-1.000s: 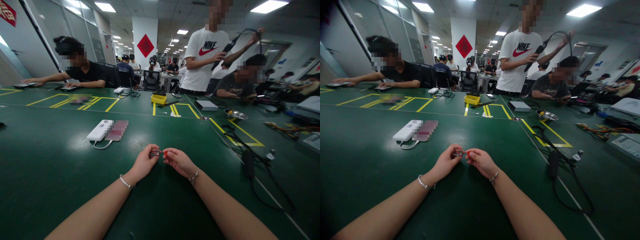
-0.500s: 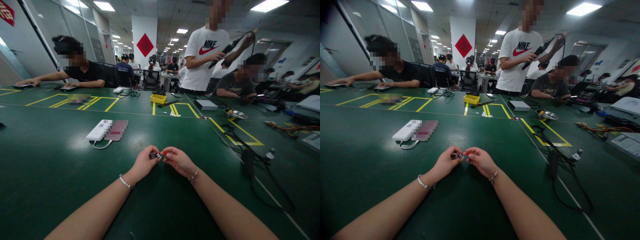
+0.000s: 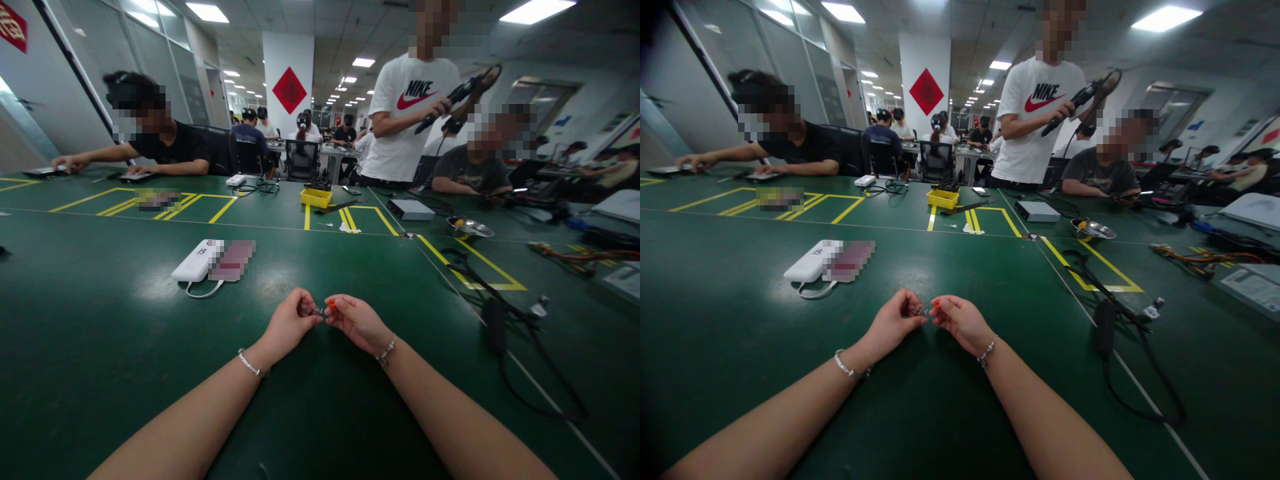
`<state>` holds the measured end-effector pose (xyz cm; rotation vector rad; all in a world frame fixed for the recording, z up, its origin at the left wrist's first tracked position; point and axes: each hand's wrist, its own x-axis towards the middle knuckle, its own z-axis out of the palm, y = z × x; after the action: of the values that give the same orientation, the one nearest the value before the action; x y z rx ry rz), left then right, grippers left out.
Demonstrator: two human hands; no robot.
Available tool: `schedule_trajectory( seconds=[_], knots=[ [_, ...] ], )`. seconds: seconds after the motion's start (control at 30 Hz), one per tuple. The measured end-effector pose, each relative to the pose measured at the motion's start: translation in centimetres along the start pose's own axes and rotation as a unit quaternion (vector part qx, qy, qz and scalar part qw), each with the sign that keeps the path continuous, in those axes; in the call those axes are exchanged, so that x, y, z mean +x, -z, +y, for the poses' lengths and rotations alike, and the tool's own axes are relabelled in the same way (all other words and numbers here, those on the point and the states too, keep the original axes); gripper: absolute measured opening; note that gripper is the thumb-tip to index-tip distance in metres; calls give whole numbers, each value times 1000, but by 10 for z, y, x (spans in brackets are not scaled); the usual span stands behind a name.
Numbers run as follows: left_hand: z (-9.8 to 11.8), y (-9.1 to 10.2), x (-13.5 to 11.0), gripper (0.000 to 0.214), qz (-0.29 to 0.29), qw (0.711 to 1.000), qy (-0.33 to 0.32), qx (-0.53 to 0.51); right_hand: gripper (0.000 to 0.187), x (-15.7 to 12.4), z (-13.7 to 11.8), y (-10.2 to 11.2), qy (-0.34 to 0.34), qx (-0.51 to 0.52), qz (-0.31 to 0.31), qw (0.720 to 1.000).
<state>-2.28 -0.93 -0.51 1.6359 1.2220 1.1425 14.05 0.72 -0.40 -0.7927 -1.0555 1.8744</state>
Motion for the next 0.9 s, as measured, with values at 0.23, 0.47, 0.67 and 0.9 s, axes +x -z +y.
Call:
schedule_trajectory(
  seconds=[0.23,0.47,0.67,0.9],
  knots=[
    [-2,-1,1,22,-38,997,3,-73,17,0,0,1,2,8,-6,1000],
    [4,0,0,15,-47,996,7,-81,18,-2,-1,0,4,11,-8,1000],
    [2,3,2,15,-42,992,18,-122,18,-1,1,2,2,14,2,1000],
    [0,5,5,20,-59,969,79,-229,19,-1,1,3,-4,13,1,1000]
  ],
)
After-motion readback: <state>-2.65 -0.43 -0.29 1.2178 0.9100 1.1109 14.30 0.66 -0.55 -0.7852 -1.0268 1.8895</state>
